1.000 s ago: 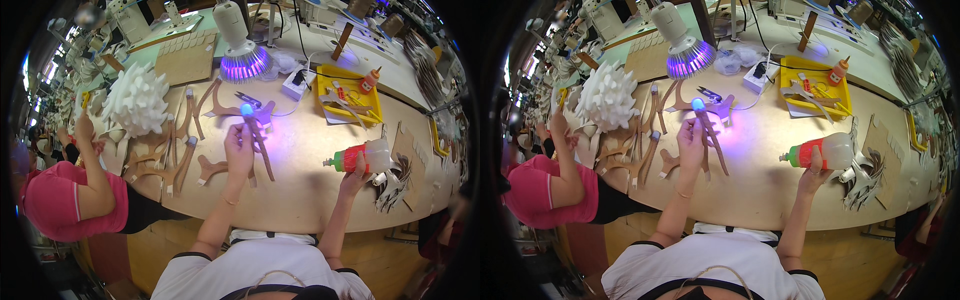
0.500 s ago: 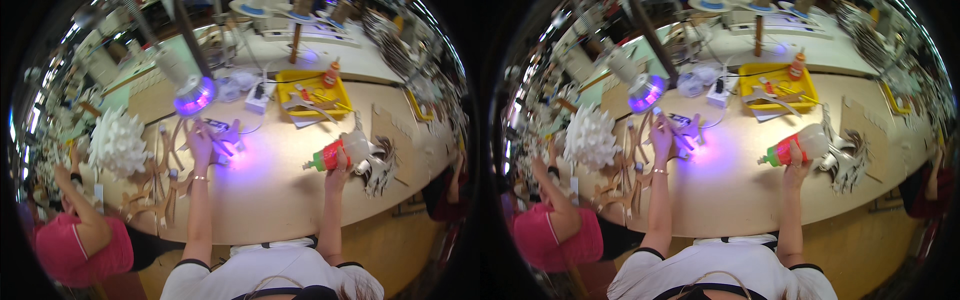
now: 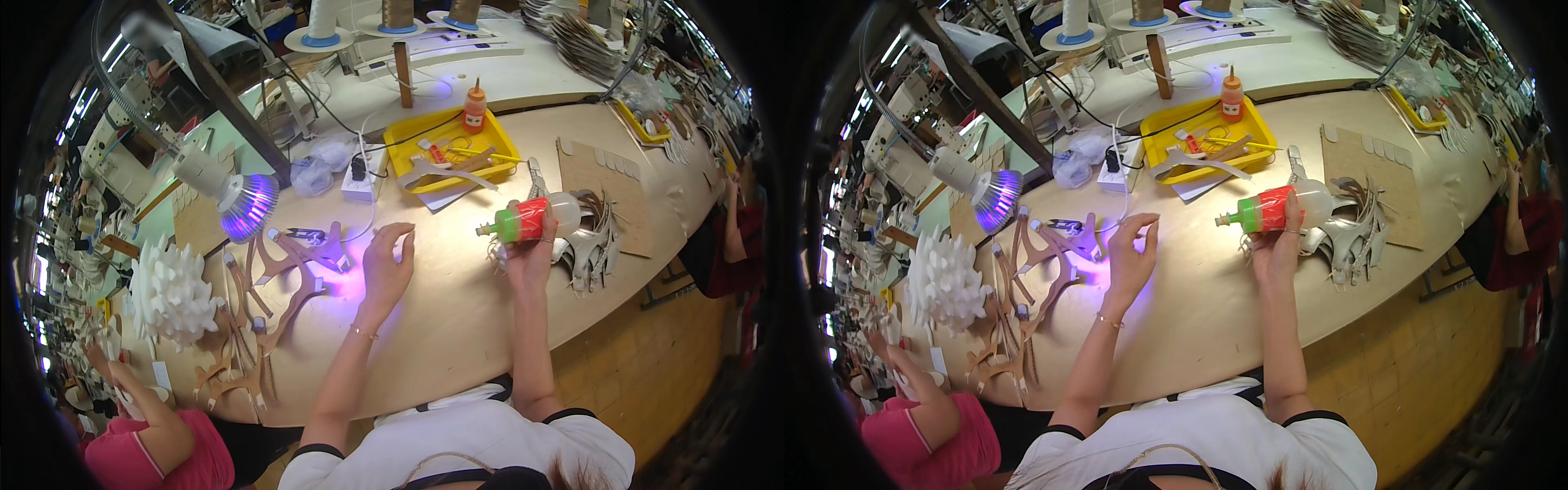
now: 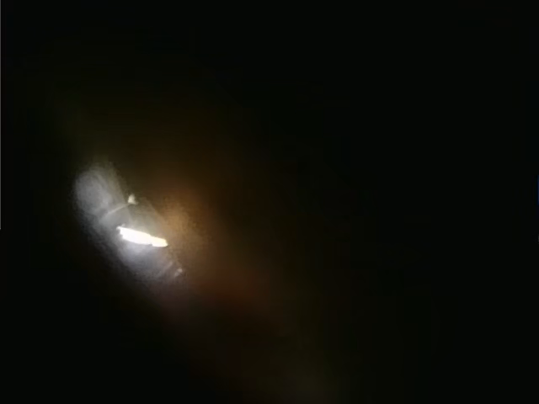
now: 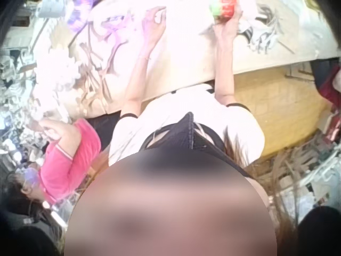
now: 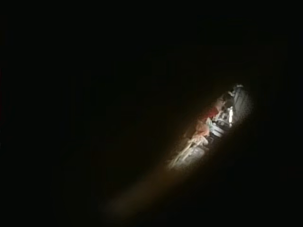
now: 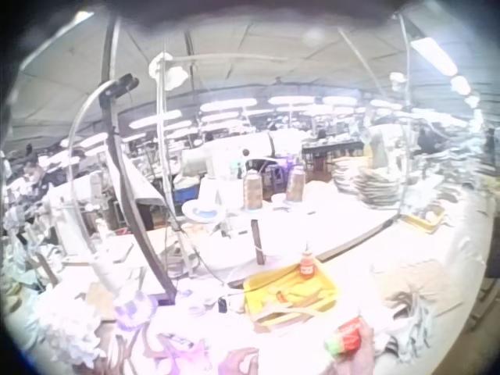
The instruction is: The person applies glue from a squeeze bottle to small wooden decorative pieces and places them on a larger wooden frame under a UV lamp. The person handles multiple pieces one at a time, applying glue and positioning them on the frame.
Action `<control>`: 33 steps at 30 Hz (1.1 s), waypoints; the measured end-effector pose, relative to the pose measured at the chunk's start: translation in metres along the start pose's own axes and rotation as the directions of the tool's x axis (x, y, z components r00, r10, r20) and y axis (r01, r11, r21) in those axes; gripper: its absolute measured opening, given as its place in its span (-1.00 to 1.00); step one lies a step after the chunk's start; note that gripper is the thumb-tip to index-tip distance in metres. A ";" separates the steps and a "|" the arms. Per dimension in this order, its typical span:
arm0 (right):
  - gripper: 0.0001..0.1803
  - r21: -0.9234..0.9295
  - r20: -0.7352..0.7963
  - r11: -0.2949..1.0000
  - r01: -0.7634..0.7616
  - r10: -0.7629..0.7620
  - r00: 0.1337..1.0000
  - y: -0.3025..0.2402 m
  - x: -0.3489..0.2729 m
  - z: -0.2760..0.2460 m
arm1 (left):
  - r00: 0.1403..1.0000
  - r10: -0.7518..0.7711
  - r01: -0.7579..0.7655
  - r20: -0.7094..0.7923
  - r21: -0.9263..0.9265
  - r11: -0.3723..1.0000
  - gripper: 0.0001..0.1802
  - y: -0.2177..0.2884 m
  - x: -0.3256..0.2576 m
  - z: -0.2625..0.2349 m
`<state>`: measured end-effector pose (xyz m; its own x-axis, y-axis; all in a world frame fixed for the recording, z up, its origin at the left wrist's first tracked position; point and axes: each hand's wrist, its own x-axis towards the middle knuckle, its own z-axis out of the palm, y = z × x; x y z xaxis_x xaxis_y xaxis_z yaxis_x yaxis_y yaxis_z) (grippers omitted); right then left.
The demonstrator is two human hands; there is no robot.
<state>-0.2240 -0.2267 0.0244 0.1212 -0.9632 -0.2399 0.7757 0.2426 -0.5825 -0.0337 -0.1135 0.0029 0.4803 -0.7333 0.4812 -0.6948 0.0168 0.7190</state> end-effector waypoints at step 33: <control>-0.40 0.101 -0.170 0.987 0.124 -0.106 0.980 -0.049 0.047 -0.061 | 0.830 0.015 -0.071 0.558 0.079 0.994 -0.70 -0.059 0.182 0.095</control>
<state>-0.2938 -0.2763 -0.0059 -0.0683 -0.9498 -0.3052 0.8435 0.1084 -0.5261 0.0435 -0.3124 -0.0001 0.0895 -0.9874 0.1303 -0.7672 0.0151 0.6413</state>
